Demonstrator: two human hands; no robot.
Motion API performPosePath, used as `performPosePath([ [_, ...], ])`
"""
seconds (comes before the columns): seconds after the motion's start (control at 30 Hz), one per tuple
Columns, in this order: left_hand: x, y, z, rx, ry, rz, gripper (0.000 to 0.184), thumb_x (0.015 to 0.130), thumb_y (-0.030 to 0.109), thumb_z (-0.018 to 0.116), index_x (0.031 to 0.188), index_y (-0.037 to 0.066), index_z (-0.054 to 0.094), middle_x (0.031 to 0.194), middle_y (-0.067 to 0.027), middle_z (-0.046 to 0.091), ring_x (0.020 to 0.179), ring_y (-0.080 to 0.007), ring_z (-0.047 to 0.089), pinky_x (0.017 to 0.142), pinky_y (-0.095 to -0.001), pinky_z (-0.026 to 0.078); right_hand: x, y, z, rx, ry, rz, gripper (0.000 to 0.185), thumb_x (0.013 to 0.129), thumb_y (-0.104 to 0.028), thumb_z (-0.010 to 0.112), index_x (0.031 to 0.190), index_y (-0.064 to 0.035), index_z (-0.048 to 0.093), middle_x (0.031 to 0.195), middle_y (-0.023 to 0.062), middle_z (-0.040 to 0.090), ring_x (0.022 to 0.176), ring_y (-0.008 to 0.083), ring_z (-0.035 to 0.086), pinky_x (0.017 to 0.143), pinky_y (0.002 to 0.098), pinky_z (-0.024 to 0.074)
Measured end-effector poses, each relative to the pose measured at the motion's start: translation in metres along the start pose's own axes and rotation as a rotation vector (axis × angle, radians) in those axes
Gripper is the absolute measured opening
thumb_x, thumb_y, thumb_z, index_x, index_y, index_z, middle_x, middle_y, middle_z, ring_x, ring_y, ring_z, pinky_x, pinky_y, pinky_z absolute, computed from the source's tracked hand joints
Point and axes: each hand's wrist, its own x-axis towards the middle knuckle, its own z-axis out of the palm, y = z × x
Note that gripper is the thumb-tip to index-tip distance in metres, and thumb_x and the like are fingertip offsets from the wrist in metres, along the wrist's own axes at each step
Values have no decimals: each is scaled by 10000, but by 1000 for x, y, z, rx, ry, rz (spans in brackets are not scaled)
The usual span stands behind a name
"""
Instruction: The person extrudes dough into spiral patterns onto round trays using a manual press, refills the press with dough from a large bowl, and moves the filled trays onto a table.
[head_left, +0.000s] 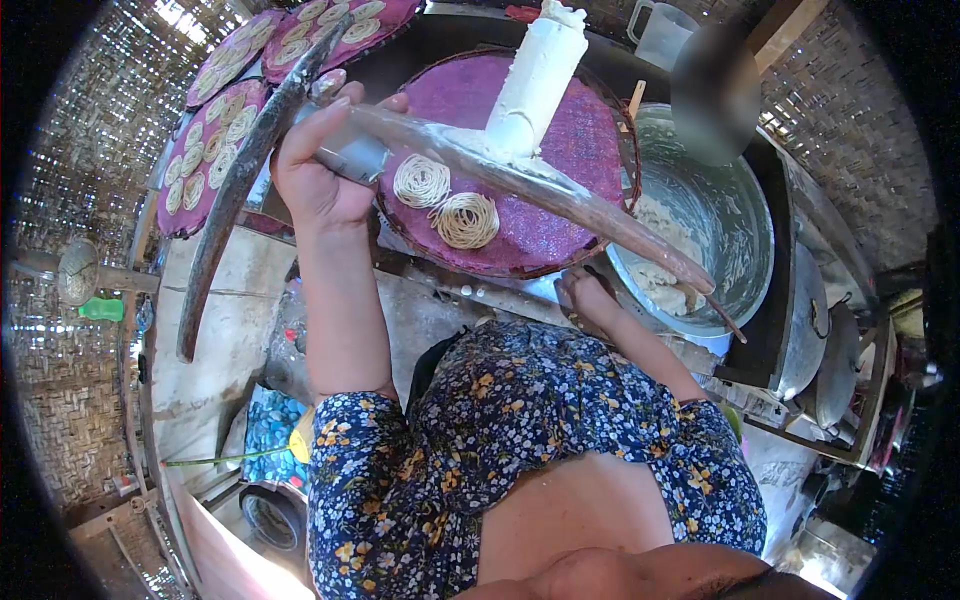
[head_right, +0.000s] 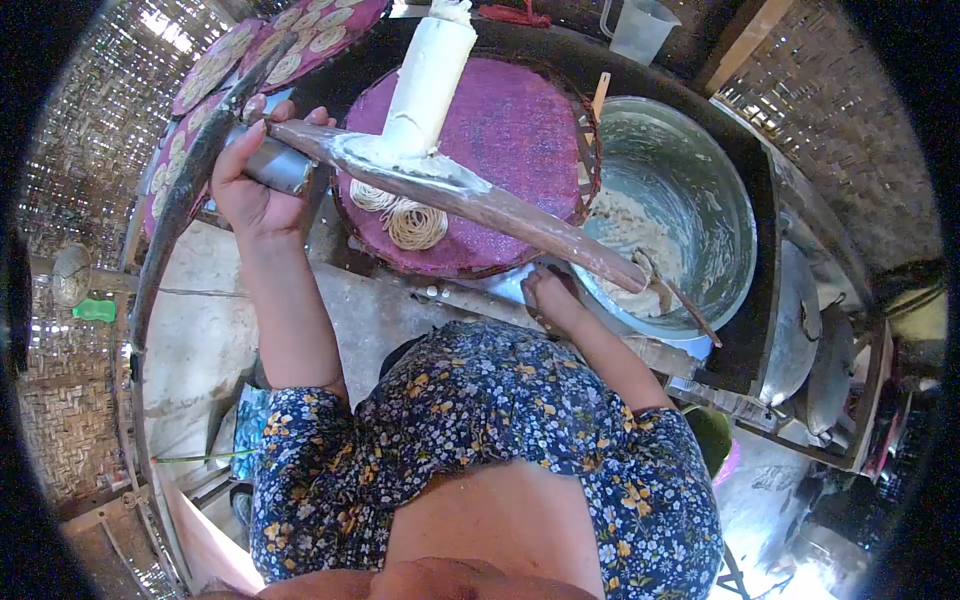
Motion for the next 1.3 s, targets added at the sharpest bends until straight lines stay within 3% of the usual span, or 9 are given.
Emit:
performPosePath([
  [0.23,9,-9,0,-13,-36,-30,315,711,58,553,1021,23,512,948,-179,572,956,-451,513,891,-582,356,-30,-75,-103,387,4,397,115,741,-95,586,841,-46,613,812,162,598,745,298,592,665,369,472],
  [0.43,16,-13,-7,-129,-199,-27,307,719,92,545,1018,30,518,984,-179,563,965,-446,510,904,-575,345,-73,-56,-180,327,664,497,126,769,-77,559,869,-30,621,844,106,612,813,206,601,665,272,469],
  [0.63,25,-38,4,-235,-460,-24,345,711,73,537,1052,39,495,977,-106,550,945,-432,530,868,-552,383,-79,-10,-225,244,215,504,213,771,-82,579,970,-5,586,1075,117,559,1010,198,533,848,274,422],
  [0.73,25,-51,13,-249,-566,-2,341,697,85,549,1033,63,492,971,-84,488,944,-417,526,879,-547,372,-62,-19,-244,-60,417,326,339,756,-113,621,1072,-6,559,1148,111,521,1058,211,499,904,321,385],
  [0.8,26,-61,22,-298,-652,6,339,689,86,558,1023,80,495,958,-73,470,934,-411,531,879,-545,371,-40,-55,-257,782,450,307,543,775,-371,621,1171,-18,503,1170,116,511,1088,232,477,888,370,395],
  [0.93,34,-78,31,-268,-880,20,294,674,179,573,961,165,514,987,-61,427,975,-393,511,903,-548,380,-8,-144,-265,1717,-152,44,1037,608,-840,308,1288,-59,351,1166,260,469,952,312,561,858,437,434],
  [1.07,14,-70,42,31,-805,118,449,670,237,641,1091,163,504,1058,-84,447,963,-413,538,810,-483,486,-8,-138,-230,2272,-400,-209,804,755,-604,413,1305,-34,278,1076,259,482,672,250,575,538,339,484],
  [1.17,-3,-44,75,564,-278,40,792,654,418,723,1263,40,387,1228,-148,464,1016,-318,533,897,-459,409,-2,-135,-246,2138,-281,-290,748,769,-479,545,1285,-5,285,978,233,501,489,166,474,372,250,379],
  [1.3,-9,-50,19,926,-850,127,630,647,364,695,1179,83,509,1209,-115,508,1103,-214,495,991,-379,296,7,-140,-306,1652,-87,-55,870,697,-308,649,1364,-68,146,1018,199,490,434,146,468,311,197,315],
])
